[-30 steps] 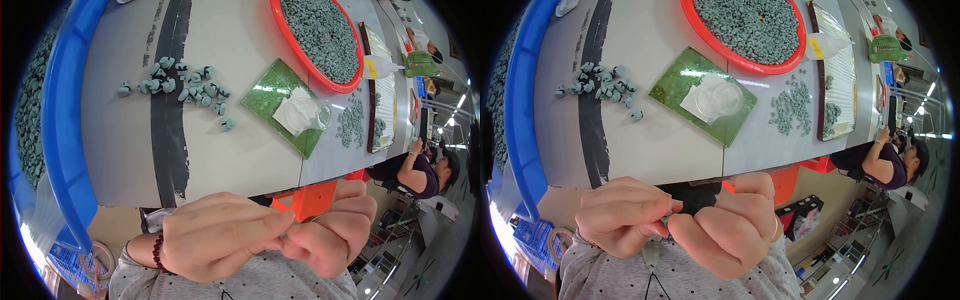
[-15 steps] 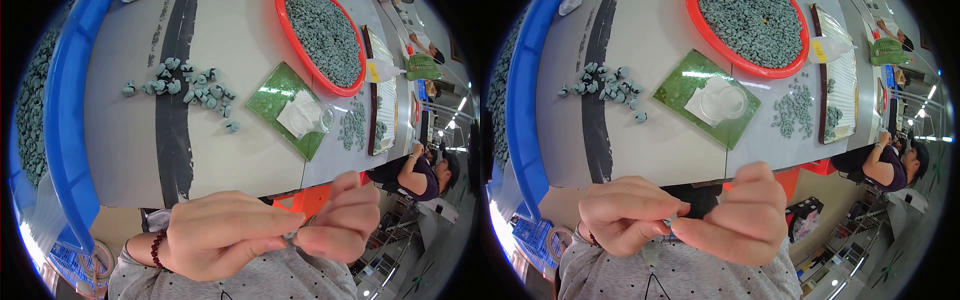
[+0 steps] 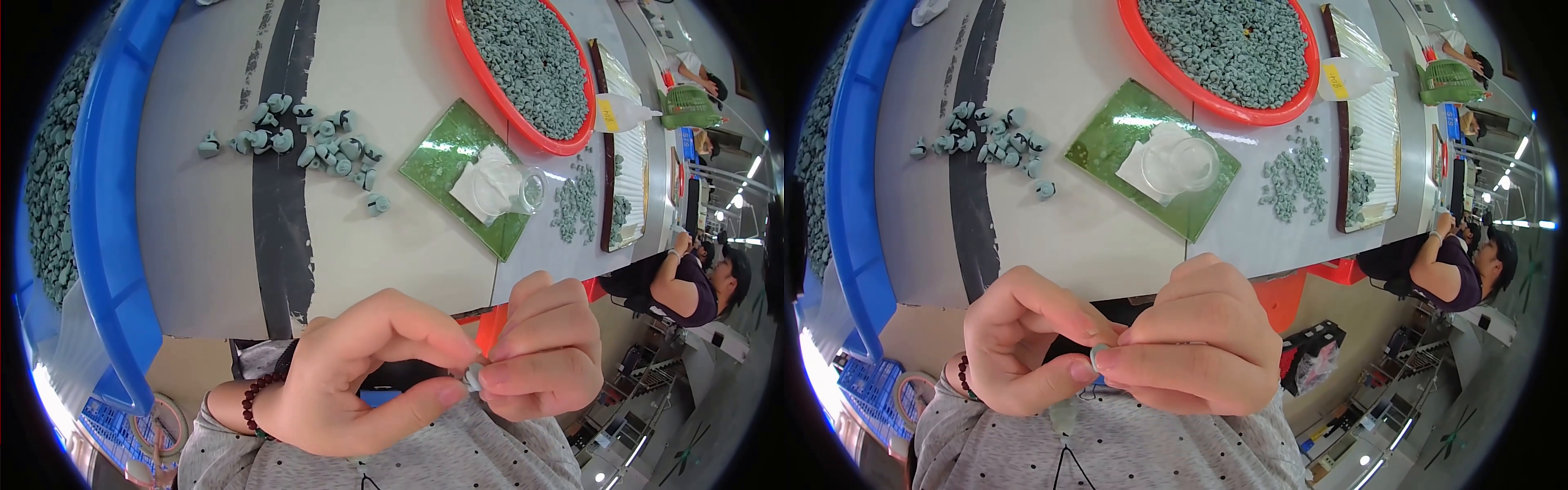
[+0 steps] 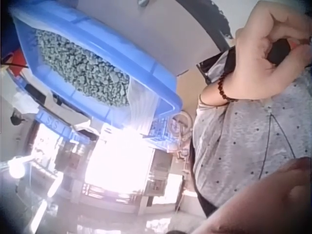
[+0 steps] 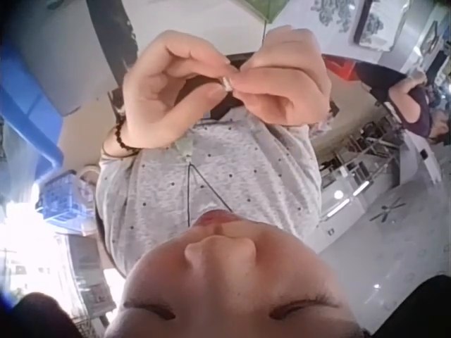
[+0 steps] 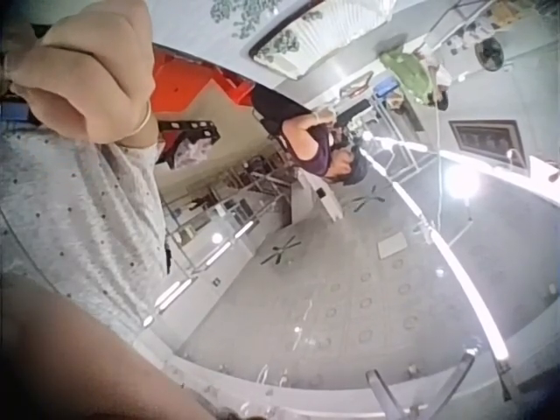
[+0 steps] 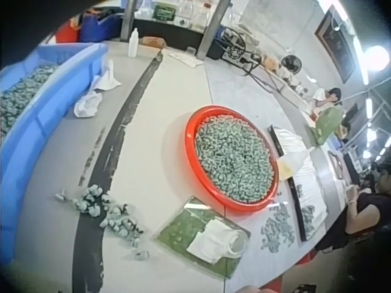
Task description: The person assembles small pieces by fitting components together by hand and placing them on the table.
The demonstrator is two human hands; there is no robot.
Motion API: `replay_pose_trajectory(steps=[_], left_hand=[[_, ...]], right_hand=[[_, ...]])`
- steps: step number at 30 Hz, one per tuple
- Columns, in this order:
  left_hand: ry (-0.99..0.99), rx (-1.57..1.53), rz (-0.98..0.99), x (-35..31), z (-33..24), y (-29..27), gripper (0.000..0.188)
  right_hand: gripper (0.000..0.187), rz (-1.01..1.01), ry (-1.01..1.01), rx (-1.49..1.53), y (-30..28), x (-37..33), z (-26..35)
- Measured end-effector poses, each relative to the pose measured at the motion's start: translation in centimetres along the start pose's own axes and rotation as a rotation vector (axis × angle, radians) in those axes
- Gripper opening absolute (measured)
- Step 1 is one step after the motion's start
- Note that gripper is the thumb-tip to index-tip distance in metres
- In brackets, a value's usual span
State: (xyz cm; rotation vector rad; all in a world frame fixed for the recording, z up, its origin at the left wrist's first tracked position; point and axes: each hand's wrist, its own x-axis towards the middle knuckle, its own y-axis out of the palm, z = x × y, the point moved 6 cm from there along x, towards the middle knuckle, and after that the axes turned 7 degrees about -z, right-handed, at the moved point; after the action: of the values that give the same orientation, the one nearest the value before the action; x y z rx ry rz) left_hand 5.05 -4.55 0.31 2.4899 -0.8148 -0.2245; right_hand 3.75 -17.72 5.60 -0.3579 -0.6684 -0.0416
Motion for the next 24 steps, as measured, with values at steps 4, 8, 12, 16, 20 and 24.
replay_pose_trajectory(steps=[4,8,12,16,20,24], left_hand=[[0.011,-0.014,0.001,0.0,-0.2,-0.1,0.03],[0.027,-0.11,0.012,-0.2,-0.1,0.0,0.026],[0.046,-0.133,0.005,-0.4,0.1,-0.3,0.024],[0.214,0.093,-0.034,-0.7,-0.8,-0.2,0.025],[0.425,0.254,-0.087,-0.9,-1.8,-0.2,0.027],[0.512,0.367,-0.112,-1.0,-2.0,-0.2,0.027]], right_hand=[[0.028,0.022,0.069,0.065,0.1,0.2,-0.3],[0.032,0.074,0.136,0.157,0.3,0.5,-0.4],[0.034,0.034,0.15,0.231,0.8,-0.2,-0.6],[0.033,0.111,0.22,0.21,0.6,0.3,-0.3],[0.031,0.161,0.265,0.15,0.7,0.5,-0.3],[0.031,0.18,0.284,0.139,1.0,0.1,-0.4]])
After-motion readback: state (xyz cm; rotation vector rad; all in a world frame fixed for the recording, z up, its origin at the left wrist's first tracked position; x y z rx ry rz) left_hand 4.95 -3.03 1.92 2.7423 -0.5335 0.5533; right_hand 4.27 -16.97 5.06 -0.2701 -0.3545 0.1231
